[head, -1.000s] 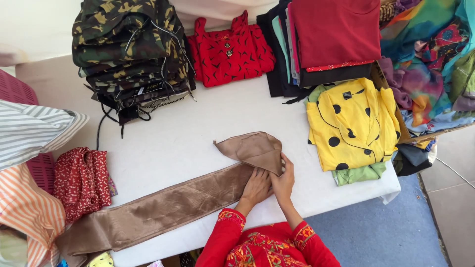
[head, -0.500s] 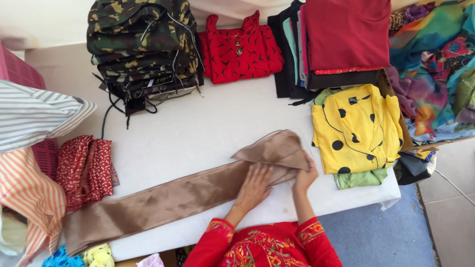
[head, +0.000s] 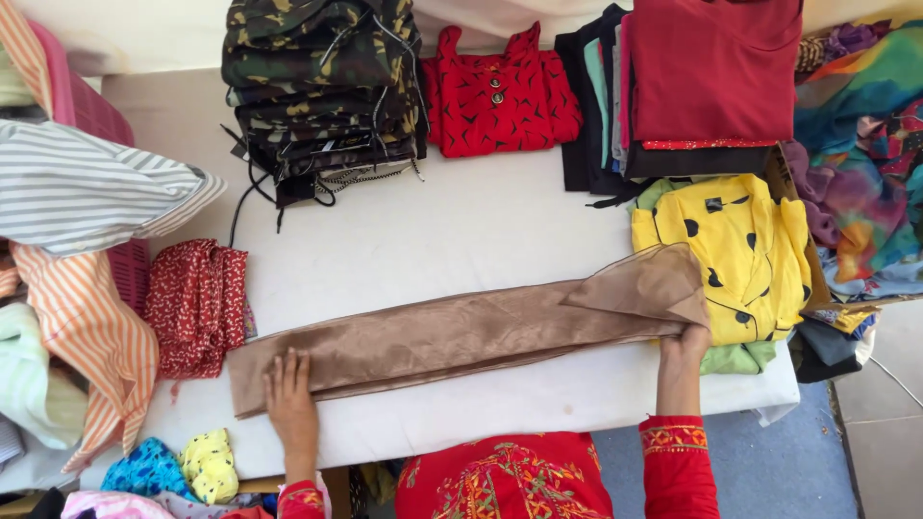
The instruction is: The person folds a brown scarf on a white table, smoothing it out and folding it into a compact square before placing it aside. They then pick up a yellow and green patterned scarf, unfold it, and begin folding it in a similar manner. The workspace is surrounded by stacks of various folded garments.
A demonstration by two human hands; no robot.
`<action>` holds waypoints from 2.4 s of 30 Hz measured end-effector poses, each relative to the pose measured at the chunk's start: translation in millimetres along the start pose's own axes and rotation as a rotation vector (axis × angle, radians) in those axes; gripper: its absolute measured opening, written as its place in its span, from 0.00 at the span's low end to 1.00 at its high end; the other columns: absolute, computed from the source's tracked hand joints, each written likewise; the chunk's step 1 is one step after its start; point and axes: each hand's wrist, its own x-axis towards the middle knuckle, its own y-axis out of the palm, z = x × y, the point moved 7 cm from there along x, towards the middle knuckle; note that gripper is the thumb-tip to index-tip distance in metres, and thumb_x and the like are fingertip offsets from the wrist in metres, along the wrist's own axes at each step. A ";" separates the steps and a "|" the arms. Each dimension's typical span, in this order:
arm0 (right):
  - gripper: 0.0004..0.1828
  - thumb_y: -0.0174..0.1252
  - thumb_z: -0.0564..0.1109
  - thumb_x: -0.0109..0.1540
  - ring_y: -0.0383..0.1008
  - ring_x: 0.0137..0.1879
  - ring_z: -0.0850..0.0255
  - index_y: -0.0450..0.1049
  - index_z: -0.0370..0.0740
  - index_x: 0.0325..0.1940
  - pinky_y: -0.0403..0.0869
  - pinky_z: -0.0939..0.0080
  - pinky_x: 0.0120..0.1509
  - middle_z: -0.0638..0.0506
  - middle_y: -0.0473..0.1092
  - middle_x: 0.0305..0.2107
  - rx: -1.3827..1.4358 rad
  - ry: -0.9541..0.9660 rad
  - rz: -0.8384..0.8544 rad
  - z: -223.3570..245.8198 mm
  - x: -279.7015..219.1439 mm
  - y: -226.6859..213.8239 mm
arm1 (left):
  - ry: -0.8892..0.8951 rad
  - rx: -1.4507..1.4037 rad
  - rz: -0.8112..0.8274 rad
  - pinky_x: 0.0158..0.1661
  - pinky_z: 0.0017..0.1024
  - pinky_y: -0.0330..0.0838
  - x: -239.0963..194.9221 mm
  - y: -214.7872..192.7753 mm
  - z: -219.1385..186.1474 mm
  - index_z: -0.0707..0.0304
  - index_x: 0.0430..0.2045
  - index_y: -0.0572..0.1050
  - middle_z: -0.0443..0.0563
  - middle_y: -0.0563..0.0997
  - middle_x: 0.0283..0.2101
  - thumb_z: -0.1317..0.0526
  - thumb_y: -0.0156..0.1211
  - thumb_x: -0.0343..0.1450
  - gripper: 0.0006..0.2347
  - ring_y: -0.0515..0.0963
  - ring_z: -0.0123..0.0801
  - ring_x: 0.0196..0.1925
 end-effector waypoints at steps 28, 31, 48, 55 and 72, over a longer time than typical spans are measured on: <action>0.22 0.52 0.53 0.73 0.70 0.70 0.59 0.70 0.46 0.69 0.70 0.54 0.74 0.53 0.71 0.65 -0.069 0.286 0.124 -16.2 -12.0 22.6 | -0.839 -1.400 -0.113 0.53 0.25 0.70 -28.0 11.1 165.9 0.69 0.52 0.79 0.48 0.82 0.51 0.63 0.67 0.71 0.15 0.79 0.26 0.50; 0.22 0.52 0.53 0.72 0.70 0.69 0.60 0.70 0.46 0.69 0.71 0.53 0.74 0.53 0.71 0.64 -0.038 0.305 0.123 -20.8 -25.4 38.5 | -0.857 -1.375 -0.127 0.55 0.24 0.69 -38.2 17.0 174.8 0.71 0.54 0.77 0.48 0.81 0.53 0.67 0.64 0.73 0.14 0.78 0.25 0.51; 0.23 0.51 0.52 0.72 0.69 0.69 0.55 0.67 0.42 0.70 0.70 0.49 0.74 0.49 0.69 0.64 -0.060 0.248 0.134 -33.4 -21.2 21.0 | -0.762 -1.101 -0.130 0.44 0.22 0.70 -33.7 23.9 179.3 0.75 0.46 0.80 0.54 0.83 0.45 0.63 0.71 0.72 0.13 0.77 0.23 0.42; 0.23 0.51 0.51 0.72 0.69 0.69 0.56 0.67 0.41 0.70 0.70 0.50 0.74 0.49 0.69 0.65 -0.058 0.204 0.135 -23.6 -38.1 39.4 | -0.664 -0.431 -0.322 0.38 0.36 0.71 -3.2 -82.0 74.0 0.70 0.46 0.82 0.59 0.82 0.41 0.58 0.73 0.71 0.15 0.77 0.40 0.32; 0.16 0.51 0.39 0.70 0.77 0.58 0.58 0.74 0.36 0.61 0.77 0.58 0.65 0.49 0.76 0.54 -0.266 -0.125 0.030 -49.6 22.1 -3.3 | -0.979 -1.057 -0.363 0.37 0.25 0.66 -43.5 41.9 201.9 0.75 0.43 0.81 0.49 0.81 0.38 0.67 0.77 0.67 0.14 0.73 0.26 0.35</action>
